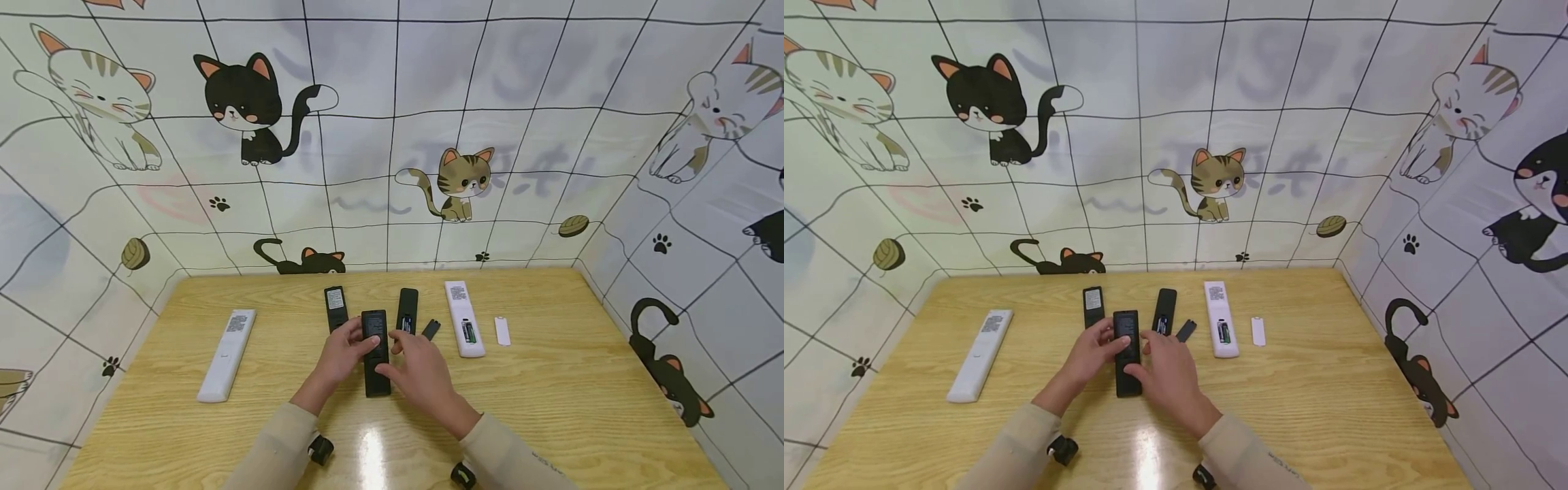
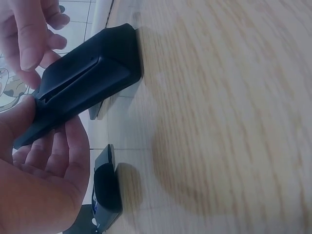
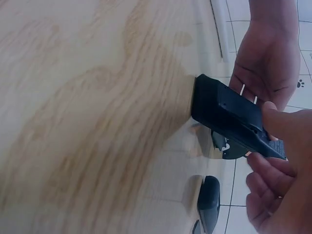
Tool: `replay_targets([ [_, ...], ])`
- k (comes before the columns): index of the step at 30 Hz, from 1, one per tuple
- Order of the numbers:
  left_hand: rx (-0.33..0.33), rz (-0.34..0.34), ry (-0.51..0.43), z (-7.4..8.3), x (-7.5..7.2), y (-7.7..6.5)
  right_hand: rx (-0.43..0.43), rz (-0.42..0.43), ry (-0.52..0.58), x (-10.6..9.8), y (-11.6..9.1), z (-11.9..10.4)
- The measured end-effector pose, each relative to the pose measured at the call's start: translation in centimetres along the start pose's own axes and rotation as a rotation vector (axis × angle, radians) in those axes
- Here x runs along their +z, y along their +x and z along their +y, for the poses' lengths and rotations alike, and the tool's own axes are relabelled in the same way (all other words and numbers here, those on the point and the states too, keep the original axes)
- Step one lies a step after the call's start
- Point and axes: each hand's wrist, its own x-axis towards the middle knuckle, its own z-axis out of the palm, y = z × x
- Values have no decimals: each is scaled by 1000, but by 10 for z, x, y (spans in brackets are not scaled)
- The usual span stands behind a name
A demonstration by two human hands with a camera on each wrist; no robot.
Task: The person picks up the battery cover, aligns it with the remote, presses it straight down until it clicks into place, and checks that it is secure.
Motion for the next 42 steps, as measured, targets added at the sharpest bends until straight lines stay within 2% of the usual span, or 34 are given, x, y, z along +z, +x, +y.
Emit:
replay_targets([
  [3, -4, -5, -8, 11, -1, -6, 53, -51, 37, -1, 2, -4],
  [7, -9, -9, -15, 20, -2, -12, 87, -79, 34, 1, 4, -8],
  [16, 0, 9, -26, -4, 0, -2, 118, -70, 29, 8, 5, -11],
  [22, 1, -2, -35, -8, 0, 0, 130, -81, 46, 9, 5, -10],
  [26, 5, 9, -33, -1, 1, -4, 127, -78, 40, 10, 5, -9],
  [33, 13, -8, -21, 25, -3, -18, 114, -66, 26, 11, 6, -8],
  [42, 21, -15, -20, 27, -4, -18, 110, -54, 33, 11, 7, -8],
])
